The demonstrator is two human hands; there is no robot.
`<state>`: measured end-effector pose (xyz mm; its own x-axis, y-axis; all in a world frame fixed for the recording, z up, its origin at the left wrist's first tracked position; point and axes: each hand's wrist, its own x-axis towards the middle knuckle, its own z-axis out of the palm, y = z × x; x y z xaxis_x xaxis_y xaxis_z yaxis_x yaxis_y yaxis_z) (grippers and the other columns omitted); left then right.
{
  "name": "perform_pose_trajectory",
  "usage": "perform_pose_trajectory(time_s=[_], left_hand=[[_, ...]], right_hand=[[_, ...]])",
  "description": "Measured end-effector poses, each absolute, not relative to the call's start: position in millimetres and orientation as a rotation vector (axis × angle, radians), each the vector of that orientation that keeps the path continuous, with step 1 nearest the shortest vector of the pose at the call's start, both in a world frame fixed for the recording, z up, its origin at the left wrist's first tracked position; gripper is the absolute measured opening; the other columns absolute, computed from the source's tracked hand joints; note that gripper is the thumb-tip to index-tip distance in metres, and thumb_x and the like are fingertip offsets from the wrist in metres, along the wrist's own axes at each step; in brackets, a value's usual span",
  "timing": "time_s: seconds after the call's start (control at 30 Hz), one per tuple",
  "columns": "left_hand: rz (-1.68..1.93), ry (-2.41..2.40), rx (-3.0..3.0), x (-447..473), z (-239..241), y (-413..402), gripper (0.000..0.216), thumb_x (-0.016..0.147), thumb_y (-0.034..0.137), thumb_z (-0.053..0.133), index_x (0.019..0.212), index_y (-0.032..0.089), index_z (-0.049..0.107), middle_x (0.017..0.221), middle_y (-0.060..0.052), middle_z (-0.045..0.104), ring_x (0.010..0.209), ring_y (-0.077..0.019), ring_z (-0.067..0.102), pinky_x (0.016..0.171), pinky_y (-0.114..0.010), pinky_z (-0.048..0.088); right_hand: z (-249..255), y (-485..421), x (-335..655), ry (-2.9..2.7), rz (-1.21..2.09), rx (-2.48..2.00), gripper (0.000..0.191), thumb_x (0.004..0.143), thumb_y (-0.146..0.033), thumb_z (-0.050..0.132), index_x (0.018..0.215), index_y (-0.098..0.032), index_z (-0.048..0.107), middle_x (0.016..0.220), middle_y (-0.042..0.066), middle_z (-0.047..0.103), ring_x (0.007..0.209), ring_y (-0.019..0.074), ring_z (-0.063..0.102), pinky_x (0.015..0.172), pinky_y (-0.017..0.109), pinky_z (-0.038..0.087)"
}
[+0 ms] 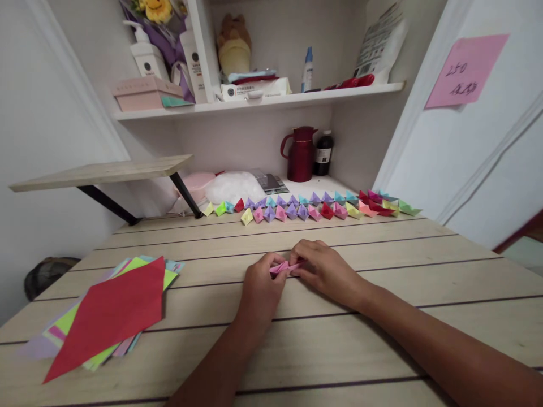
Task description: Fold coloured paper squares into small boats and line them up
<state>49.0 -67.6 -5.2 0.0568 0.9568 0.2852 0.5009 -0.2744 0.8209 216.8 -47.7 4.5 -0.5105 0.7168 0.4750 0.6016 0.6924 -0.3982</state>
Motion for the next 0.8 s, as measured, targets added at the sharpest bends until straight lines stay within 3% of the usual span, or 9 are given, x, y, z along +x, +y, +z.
perform_pose_trajectory(time_s=[0.17,0.37,0.47,0.57,0.67,0.73,0.8], left_hand=[[1.150,1.464,1.821,48.5,-6.4,-66.8,0.013,0.073,0.014,0.061,0.082,0.021,0.065,0.084,0.000,0.071,0.078,-0.0165,0.064,0.071,-0.026,0.045],[1.146,1.469,1.781,47.4,-6.5,-66.8,0.020,0.072,0.012,0.061,0.089,0.021,0.067,0.091,-0.003,0.073,0.085,-0.0181,0.065,0.077,-0.028,0.046],[1.150,1.426,1.763,46.9,-7.1,-66.3,0.021,0.072,0.013,0.061,0.090,0.021,0.068,0.091,-0.002,0.073,0.085,-0.0181,0.066,0.078,-0.028,0.047],[1.178,1.366,1.741,46.1,-8.9,-65.6,0.021,0.072,0.012,0.058,0.088,0.021,0.069,0.087,-0.002,0.073,0.081,-0.0176,0.066,0.076,-0.027,0.048],[1.195,1.327,1.690,45.7,-9.8,-64.8,0.023,0.071,0.009,0.057,0.087,0.020,0.070,0.084,-0.002,0.073,0.079,-0.0175,0.066,0.075,-0.027,0.050],[1.207,1.318,1.651,46.0,-8.7,-64.6,0.024,0.070,0.008,0.057,0.087,0.019,0.070,0.082,-0.002,0.073,0.080,-0.0178,0.066,0.076,-0.027,0.050],[1.210,1.313,1.619,46.9,-6.7,-65.1,0.023,0.070,0.009,0.057,0.086,0.019,0.071,0.075,-0.001,0.072,0.078,-0.0180,0.066,0.075,-0.027,0.051]], right_hand=[[1.9,-46.3,217.8,-2.273,0.248,-0.985,0.007,0.082,-0.014,0.063,0.084,-0.021,0.063,0.090,0.003,0.063,0.081,0.0172,0.058,0.076,0.030,0.043],[0.7,-45.7,218.9,-2.236,0.283,-0.882,0.023,0.083,-0.005,0.056,0.086,-0.022,0.072,0.084,0.003,0.058,0.076,0.0146,0.057,0.066,0.025,0.044],[2.4,-45.2,218.8,-2.267,0.189,-0.881,0.027,0.080,-0.003,0.057,0.083,-0.023,0.074,0.083,0.004,0.056,0.079,0.0167,0.056,0.071,0.030,0.044],[4.8,-45.2,218.6,-2.287,0.168,-0.915,0.026,0.082,-0.006,0.059,0.085,-0.027,0.074,0.109,0.007,0.057,0.099,0.0220,0.056,0.086,0.040,0.042],[5.3,-44.5,219.2,-2.307,0.246,-0.944,0.020,0.085,-0.014,0.060,0.091,-0.029,0.073,0.134,0.006,0.047,0.114,0.0250,0.052,0.096,0.045,0.038],[3.8,-42.6,219.8,-2.336,0.310,-0.921,0.020,0.086,-0.016,0.061,0.095,-0.029,0.072,0.130,0.006,0.053,0.112,0.0231,0.055,0.096,0.043,0.039],[1.1,-39.8,220.0,-2.352,0.373,-0.882,0.019,0.086,-0.017,0.061,0.096,-0.028,0.071,0.113,0.005,0.065,0.102,0.0203,0.060,0.093,0.039,0.042]])
